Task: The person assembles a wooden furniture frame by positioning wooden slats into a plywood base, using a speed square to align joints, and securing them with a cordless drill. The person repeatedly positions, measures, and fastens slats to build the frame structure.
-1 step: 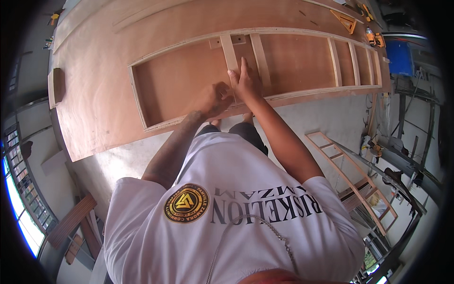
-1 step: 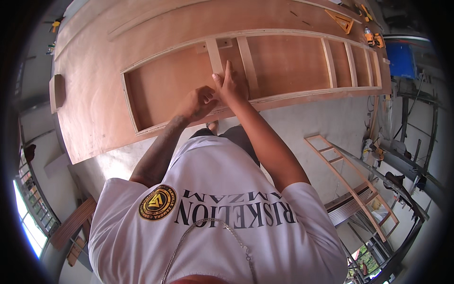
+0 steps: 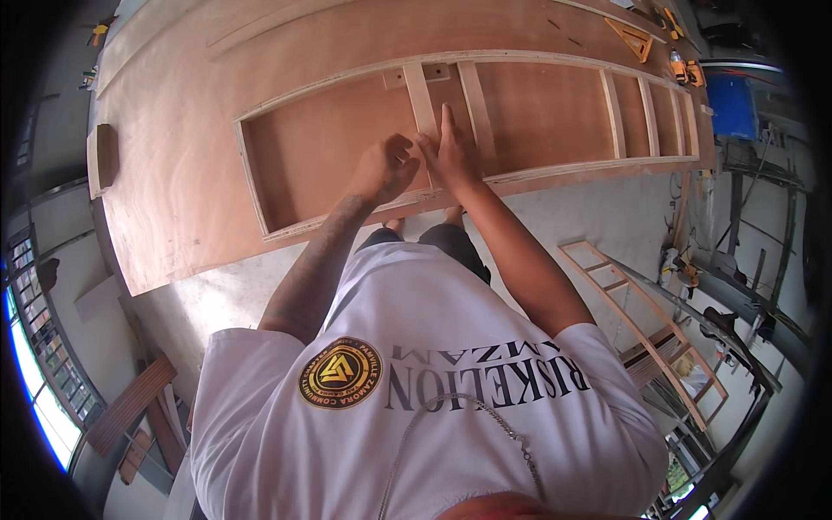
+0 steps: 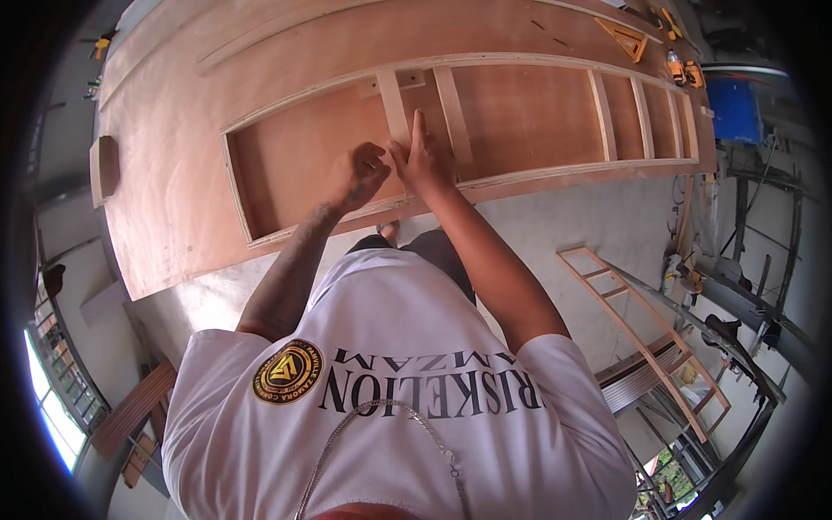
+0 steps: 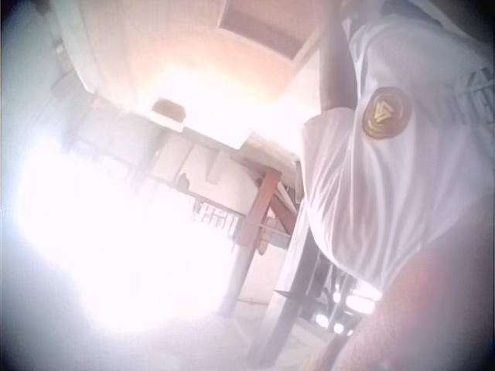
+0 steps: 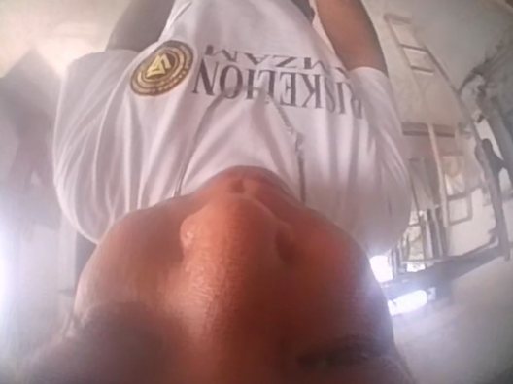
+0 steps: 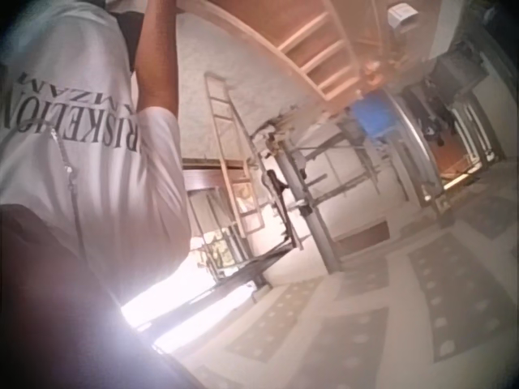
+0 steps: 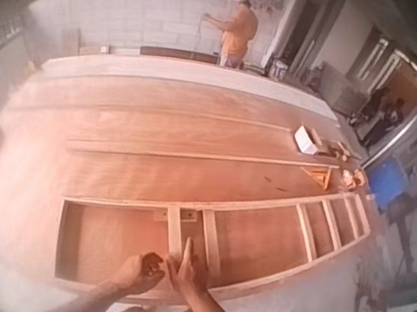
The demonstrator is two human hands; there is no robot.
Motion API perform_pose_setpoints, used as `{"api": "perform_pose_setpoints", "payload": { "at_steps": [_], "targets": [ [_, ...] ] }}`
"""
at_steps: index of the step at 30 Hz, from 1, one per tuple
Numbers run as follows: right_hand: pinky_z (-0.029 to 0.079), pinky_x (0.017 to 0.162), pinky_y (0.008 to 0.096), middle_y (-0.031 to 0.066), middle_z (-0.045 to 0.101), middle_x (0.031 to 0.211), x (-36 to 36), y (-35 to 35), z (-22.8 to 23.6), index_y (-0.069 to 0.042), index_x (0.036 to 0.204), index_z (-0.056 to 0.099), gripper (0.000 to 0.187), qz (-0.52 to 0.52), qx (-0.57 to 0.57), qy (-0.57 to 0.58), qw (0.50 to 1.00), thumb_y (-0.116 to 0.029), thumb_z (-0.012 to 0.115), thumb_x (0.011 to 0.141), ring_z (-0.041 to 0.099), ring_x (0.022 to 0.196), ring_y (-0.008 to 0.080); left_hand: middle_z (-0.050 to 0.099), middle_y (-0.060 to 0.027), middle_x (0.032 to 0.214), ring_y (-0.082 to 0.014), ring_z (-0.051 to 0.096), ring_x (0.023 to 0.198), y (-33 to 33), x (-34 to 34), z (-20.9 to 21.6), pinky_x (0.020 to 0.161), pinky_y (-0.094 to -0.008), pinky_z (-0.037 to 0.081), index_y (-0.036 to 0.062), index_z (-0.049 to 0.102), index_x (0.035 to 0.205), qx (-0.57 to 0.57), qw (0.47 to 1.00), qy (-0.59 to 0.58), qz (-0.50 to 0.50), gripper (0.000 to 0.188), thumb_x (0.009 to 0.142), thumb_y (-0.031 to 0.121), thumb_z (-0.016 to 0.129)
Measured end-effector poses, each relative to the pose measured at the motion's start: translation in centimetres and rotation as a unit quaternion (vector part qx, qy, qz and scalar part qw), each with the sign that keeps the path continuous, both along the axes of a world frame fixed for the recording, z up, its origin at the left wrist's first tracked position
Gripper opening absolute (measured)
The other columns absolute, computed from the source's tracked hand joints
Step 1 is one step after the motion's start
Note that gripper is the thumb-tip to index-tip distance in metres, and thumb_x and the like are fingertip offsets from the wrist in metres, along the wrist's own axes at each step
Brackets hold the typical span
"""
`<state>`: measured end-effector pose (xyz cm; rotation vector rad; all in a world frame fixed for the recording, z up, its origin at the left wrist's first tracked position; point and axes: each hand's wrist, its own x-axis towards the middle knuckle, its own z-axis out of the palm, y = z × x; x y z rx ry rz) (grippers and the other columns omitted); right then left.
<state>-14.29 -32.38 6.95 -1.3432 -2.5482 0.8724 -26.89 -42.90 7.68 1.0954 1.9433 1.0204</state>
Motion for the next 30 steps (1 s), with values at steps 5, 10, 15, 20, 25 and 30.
{"api": "perform_pose_setpoints", "payload": {
  "at_steps": [5,10,15,20,25,30],
  "targets": [
    [0.054,0.074,0.0538,0.0306,0.069,0.098,0.8,-0.4,0.2,0.004,0.158,0.025,0.087,0.076,0.025,-0.043,0.996,-0.035,0.066,0.093,0.069,0.084,0.0480,0.074,-0.0222,0.088,-0.0391,0.073,0.090,8.9,-4.3,-0.9,0.081,-0.0465,0.056,-0.0002,0.074,0.089,-0.108,0.990,0.020,0.087,0.054,0.092,0.053,0.066],
    [0.054,0.071,0.0534,0.0280,0.069,0.087,0.6,-0.3,-0.5,0.006,0.157,0.025,0.086,0.080,0.031,-0.017,0.996,-0.033,0.066,0.092,0.069,0.076,0.0464,0.073,-0.0221,0.084,-0.0360,0.074,0.088,10.5,-4.9,-2.8,0.080,-0.0455,0.056,0.0001,0.076,0.085,-0.158,0.983,-0.047,0.082,0.060,0.093,0.058,0.063],
    [0.054,0.070,0.0532,0.0232,0.069,0.076,0.8,-0.2,-0.3,0.006,0.158,0.025,0.085,0.078,-0.002,-0.038,0.996,-0.030,0.065,0.092,0.068,0.070,0.0454,0.073,-0.0205,0.080,-0.0323,0.075,0.083,11.1,-4.9,-4.4,0.076,-0.0437,0.056,-0.0007,0.076,0.086,-0.151,0.980,-0.088,0.092,0.059,0.093,0.056,0.065],
    [0.055,0.074,0.0528,0.0248,0.070,0.082,0.4,0.1,0.4,0.002,0.160,0.023,0.087,0.063,-0.039,-0.046,0.996,-0.027,0.067,0.090,0.069,0.076,0.0453,0.069,-0.0122,0.069,-0.0212,0.064,0.062,11.6,-6.0,-4.5,0.059,-0.0358,0.050,-0.0037,0.073,0.084,-0.162,0.973,-0.156,0.060,0.055,0.095,0.050,0.067],
    [0.055,0.081,0.0528,0.0287,0.069,0.100,0.5,0.1,1.2,-0.002,0.162,0.019,0.093,0.068,-0.023,-0.002,0.997,-0.023,0.070,0.087,0.069,0.089,0.0451,0.070,-0.0140,0.080,-0.0250,0.065,0.070,11.4,-6.5,-2.4,0.065,-0.0391,0.052,0.0008,0.072,0.083,-0.171,0.982,-0.069,0.042,0.045,0.094,0.044,0.069],
    [0.055,0.080,0.0532,0.0277,0.069,0.092,1.0,-0.3,1.1,-0.003,0.163,0.016,0.097,0.051,-0.066,-0.077,0.994,-0.025,0.071,0.086,0.070,0.086,0.0454,0.068,-0.0154,0.120,-0.0349,0.063,0.114,8.3,-8.6,-1.3,0.097,-0.0473,0.049,0.0104,0.071,0.110,0.051,0.948,0.284,0.132,0.036,0.084,0.034,0.078]
  ]
}}
